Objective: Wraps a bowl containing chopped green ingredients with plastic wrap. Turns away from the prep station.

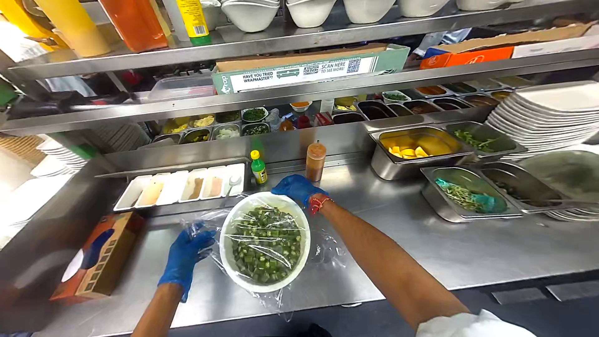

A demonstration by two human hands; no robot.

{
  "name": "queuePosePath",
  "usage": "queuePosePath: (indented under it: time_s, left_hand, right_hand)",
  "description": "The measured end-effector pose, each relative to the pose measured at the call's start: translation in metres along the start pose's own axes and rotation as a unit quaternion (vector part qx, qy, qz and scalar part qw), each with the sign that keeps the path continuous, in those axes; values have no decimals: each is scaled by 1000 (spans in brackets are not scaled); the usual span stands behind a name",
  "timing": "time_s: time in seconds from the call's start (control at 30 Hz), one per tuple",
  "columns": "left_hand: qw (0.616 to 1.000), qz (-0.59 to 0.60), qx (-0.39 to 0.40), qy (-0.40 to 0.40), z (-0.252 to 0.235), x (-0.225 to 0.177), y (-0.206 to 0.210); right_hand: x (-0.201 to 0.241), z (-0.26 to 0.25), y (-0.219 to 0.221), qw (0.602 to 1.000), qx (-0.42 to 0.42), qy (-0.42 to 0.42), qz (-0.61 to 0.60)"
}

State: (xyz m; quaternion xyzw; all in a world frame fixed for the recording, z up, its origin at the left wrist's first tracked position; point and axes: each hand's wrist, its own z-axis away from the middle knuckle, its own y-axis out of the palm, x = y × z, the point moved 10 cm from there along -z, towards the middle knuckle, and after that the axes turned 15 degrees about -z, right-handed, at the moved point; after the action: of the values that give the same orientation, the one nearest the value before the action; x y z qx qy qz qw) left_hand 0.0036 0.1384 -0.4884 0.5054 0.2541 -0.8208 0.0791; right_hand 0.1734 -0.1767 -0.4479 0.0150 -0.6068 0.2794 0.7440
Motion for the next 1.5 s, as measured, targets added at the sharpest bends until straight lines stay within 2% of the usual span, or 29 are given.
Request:
queuePosePath:
  time_s: [0.23,0.33,0.43,0.57,0.63,0.8,0.97,1.1,1.27,1.4,1.5]
  left_hand:
    - [999,-28,-13,16,4,-11,1]
    - [999,-27,-15,12,4,-11,2]
    - [1000,-15,-19,3,5,-10,-1]
    - [999,-28,-18,-2,6,-6,1]
    - [999,-38,-20,3,6,-6,5]
    - [998,-56,-18,16,6,-12,7]
    - [998,-49,-18,24,11,-19,6]
    - [999,-31,-27,28,6,-19,0]
    - [999,3,-43,-12,-6,-10,-3]
    - [997,7,-49,-55,-14,17,4]
    - [993,-44,-42,-101,-21,44,11]
  right_hand:
    - [15,-14,1,989,-16,-78,128]
    - [26,-7,-4,993,-12,-80,84]
    - [12,-9,-15,999,-16,-34,-11]
    - [-38,-17,-2,989,47,116,84]
    - [-33,-10,6,986,63,134,81]
    - [-3,-21,14,994,36,12,-100]
    - [16,-18,-7,990,-50,-25,-131]
    - [24,-63,-18,976,-76,-78,-186]
    - [16,-94,-18,980,-93,-75,-160]
    - [-13,-108,-2,987,-73,-50,-137]
    - [-23,-94,7,990,-60,-127,-9]
